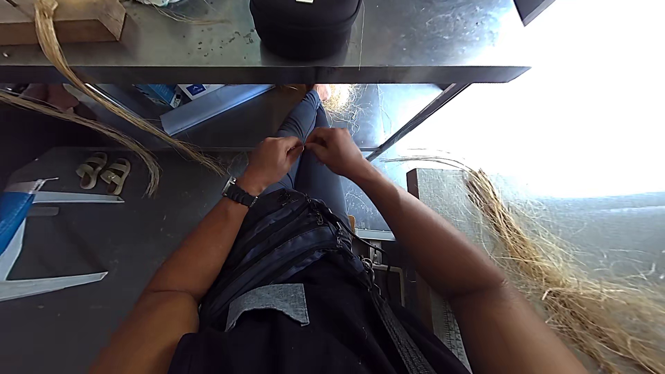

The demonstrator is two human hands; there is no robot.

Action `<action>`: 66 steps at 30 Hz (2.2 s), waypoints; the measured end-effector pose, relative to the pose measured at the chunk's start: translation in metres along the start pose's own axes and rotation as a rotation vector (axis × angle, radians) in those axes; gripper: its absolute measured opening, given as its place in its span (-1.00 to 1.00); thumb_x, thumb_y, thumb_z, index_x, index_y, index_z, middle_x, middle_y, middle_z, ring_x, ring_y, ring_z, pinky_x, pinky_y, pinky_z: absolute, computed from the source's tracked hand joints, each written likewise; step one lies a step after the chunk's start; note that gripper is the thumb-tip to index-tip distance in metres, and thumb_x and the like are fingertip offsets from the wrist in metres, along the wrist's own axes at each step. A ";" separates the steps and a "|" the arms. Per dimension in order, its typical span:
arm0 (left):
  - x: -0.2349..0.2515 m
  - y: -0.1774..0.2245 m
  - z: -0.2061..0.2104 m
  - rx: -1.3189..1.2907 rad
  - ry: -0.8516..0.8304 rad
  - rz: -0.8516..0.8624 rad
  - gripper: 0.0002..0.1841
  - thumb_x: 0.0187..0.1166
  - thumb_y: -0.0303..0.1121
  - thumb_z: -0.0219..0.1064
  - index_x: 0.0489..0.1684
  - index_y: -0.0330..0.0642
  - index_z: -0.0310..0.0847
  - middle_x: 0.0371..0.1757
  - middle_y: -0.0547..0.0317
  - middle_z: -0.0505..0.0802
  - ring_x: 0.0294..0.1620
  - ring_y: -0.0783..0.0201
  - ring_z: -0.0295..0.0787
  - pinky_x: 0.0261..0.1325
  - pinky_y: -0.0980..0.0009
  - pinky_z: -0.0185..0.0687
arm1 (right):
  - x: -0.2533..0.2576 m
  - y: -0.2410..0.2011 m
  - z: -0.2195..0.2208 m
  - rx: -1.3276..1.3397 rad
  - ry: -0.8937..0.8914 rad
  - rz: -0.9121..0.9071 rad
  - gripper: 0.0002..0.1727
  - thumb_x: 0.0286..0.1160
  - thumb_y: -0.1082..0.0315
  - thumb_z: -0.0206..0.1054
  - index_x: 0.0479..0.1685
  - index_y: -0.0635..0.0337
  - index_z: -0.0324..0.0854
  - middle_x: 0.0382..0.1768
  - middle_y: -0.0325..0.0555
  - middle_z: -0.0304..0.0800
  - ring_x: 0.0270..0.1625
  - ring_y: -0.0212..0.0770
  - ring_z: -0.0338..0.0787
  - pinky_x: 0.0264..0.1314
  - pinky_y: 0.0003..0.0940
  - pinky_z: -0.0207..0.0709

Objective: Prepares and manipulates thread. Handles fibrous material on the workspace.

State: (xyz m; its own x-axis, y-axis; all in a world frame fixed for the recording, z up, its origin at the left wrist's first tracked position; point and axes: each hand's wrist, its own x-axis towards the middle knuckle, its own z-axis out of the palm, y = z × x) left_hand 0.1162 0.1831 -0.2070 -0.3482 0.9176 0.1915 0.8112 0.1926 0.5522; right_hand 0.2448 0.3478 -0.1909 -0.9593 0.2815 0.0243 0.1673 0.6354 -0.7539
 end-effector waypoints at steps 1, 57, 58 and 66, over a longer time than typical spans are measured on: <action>0.000 -0.003 -0.003 -0.017 0.013 0.006 -0.71 0.80 -0.21 0.17 -0.01 -0.15 0.81 -0.27 0.07 0.86 -0.25 0.15 0.82 -0.07 0.05 0.72 | 0.001 0.000 -0.006 0.054 0.012 0.045 -0.83 0.68 0.37 0.28 -0.11 0.25 0.76 -0.39 -0.09 0.86 -0.43 -0.23 0.87 -0.25 -0.20 0.83; -0.014 -0.073 -0.069 -0.945 0.669 -0.367 -0.75 0.90 -0.24 -0.01 -0.08 -0.02 0.60 -0.47 0.40 0.72 -0.74 0.52 0.40 -0.69 0.62 0.35 | 0.000 0.005 -0.027 0.779 -0.489 0.312 -0.85 0.76 0.43 0.21 -0.07 0.34 0.64 -0.50 -0.13 0.77 -0.57 -0.34 0.73 -0.49 -0.45 0.68; -0.014 -0.074 -0.069 -0.939 0.668 -0.368 -0.75 0.90 -0.24 -0.01 -0.08 -0.02 0.60 -0.47 0.40 0.72 -0.73 0.52 0.41 -0.68 0.62 0.36 | 0.000 0.003 -0.027 0.790 -0.510 0.310 -0.86 0.76 0.44 0.21 -0.06 0.35 0.63 -0.47 -0.10 0.80 -0.54 -0.31 0.77 -0.44 -0.42 0.72; -0.018 -0.078 -0.067 -0.877 0.670 -0.412 -0.75 0.89 -0.26 0.00 -0.07 -0.05 0.61 -0.48 0.40 0.72 -0.72 0.51 0.43 -0.67 0.60 0.37 | 0.000 0.003 -0.026 0.794 -0.528 0.276 -0.87 0.77 0.46 0.16 -0.08 0.35 0.57 -0.45 -0.05 0.82 -0.51 -0.26 0.82 -0.40 -0.37 0.77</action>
State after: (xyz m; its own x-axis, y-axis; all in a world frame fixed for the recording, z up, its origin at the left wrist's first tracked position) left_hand 0.0276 0.1285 -0.1993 -0.8977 0.4262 0.1120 0.0700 -0.1130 0.9911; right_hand 0.2513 0.3688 -0.1758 -0.9201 -0.1321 -0.3687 0.3843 -0.1241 -0.9148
